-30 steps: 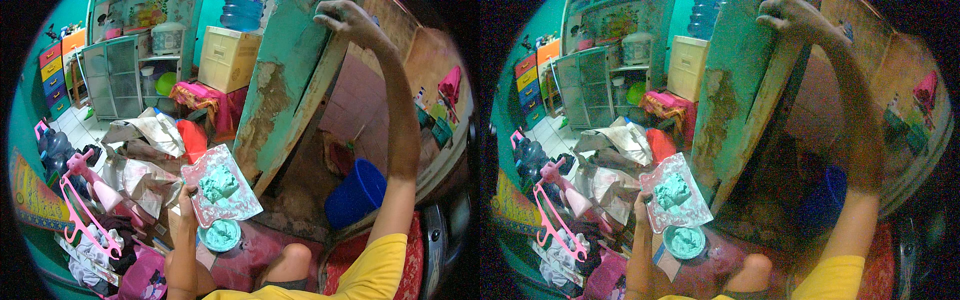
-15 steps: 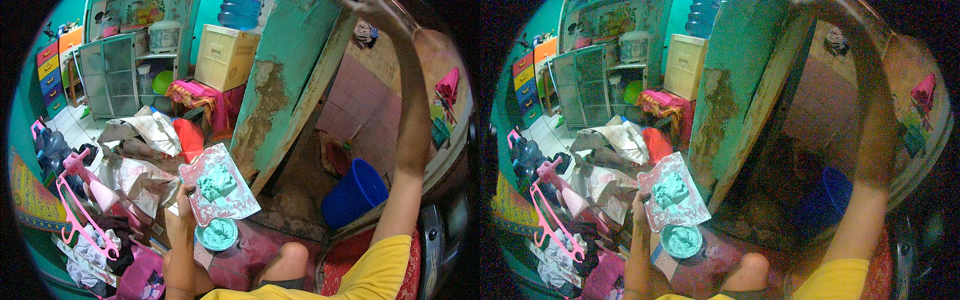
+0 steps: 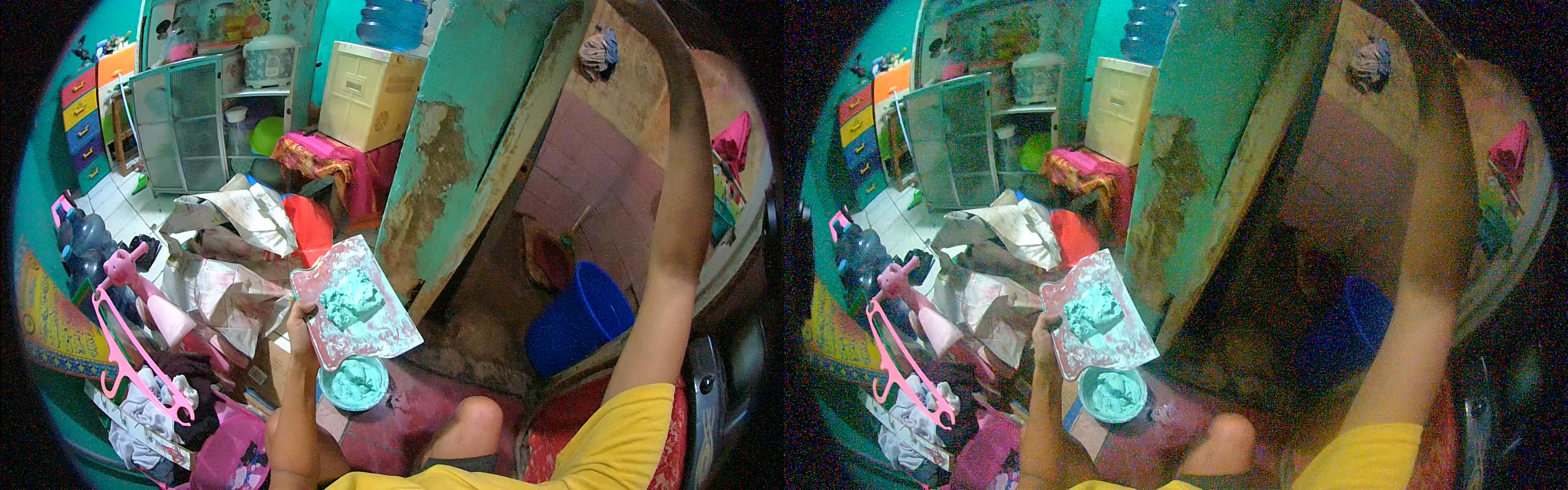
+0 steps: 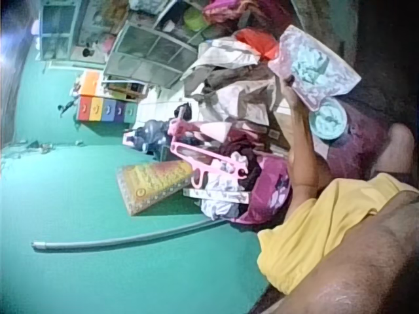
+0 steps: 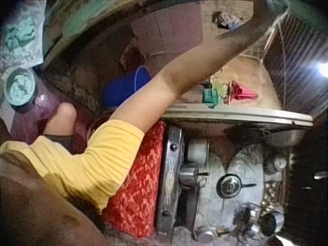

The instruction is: The person mixes a green putty-like substance on a hand board and then applies it to a wall surface with a putty knife.

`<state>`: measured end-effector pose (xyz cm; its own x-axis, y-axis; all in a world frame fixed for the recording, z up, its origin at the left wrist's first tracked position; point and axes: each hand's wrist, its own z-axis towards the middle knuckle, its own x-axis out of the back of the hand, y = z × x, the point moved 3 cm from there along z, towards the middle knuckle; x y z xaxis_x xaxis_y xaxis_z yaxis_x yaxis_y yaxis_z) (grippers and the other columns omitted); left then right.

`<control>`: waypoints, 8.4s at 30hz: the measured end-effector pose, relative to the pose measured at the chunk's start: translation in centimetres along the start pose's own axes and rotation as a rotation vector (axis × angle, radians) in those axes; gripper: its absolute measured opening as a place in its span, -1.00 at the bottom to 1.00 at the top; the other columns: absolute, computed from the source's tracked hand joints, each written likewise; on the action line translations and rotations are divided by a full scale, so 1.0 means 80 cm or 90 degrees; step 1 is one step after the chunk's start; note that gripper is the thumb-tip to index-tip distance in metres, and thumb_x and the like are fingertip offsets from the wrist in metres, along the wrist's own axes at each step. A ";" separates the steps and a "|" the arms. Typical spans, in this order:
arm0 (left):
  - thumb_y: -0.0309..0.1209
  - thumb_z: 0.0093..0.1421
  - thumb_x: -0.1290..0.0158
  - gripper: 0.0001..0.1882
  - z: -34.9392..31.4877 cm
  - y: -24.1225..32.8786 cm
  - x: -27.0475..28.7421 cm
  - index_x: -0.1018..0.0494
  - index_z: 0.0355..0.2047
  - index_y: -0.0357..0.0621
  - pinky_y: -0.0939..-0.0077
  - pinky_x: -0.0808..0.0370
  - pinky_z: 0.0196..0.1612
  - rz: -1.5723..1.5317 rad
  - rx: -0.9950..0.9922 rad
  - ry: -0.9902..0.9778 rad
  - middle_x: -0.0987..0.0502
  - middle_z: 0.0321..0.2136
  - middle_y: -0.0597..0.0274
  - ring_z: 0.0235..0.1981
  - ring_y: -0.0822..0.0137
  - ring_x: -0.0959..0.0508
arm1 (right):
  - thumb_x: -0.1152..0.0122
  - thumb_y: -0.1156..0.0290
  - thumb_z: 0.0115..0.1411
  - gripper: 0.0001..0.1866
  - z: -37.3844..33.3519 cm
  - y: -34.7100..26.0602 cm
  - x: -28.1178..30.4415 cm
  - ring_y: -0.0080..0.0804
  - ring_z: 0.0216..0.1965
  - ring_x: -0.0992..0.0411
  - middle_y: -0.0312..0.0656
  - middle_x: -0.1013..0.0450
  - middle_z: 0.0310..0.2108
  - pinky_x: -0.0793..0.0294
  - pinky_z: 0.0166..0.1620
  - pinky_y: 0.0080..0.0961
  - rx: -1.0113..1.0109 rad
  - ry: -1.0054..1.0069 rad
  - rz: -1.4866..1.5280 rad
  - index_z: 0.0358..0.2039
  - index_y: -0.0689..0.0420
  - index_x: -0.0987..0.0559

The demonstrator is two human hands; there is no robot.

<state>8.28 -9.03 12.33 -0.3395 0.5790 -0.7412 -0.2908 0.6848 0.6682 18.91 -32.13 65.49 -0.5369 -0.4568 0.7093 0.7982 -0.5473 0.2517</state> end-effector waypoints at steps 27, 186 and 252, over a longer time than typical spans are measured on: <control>-0.35 0.01 0.19 -0.70 0.002 -0.005 -0.003 -0.32 -0.27 -0.25 0.41 -0.47 -0.28 -0.103 0.103 -0.015 -0.46 -0.42 0.18 -0.44 0.29 -0.50 | -0.03 0.34 0.05 -0.77 0.001 -0.071 -0.149 -0.03 -0.43 -0.39 0.10 -0.40 -0.47 -0.33 -0.31 -0.30 0.103 -0.132 -0.159 -0.46 0.29 -0.47; -0.41 0.02 0.17 -0.75 0.015 -0.017 0.003 -0.36 -0.30 -0.25 0.47 -0.48 -0.30 -0.168 0.106 -0.022 -0.47 -0.44 0.18 -0.45 0.32 -0.51 | -0.13 0.32 0.05 -0.79 -0.016 -0.003 -0.081 -0.61 -0.59 -0.26 -0.35 -0.31 -0.67 -0.29 -0.49 -0.55 -0.054 -0.003 -0.006 -0.52 0.23 -0.49; -0.15 0.22 0.26 -0.56 -0.001 0.021 -0.022 -0.25 -0.06 -0.25 0.37 -0.42 -0.13 -0.124 0.125 -0.102 -0.42 -0.18 0.13 -0.20 0.29 -0.47 | -0.13 0.35 0.06 -0.82 0.034 -0.022 -0.050 -0.64 -0.57 -0.28 -0.36 -0.36 -0.65 -0.30 -0.48 -0.58 -0.006 -0.002 -0.088 -0.50 0.22 -0.53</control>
<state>8.29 -8.92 14.75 -0.1451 0.4804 -0.8650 -0.1537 0.8527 0.4993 20.43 -27.46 64.02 -0.6412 -0.3737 0.6703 0.7137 -0.6113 0.3420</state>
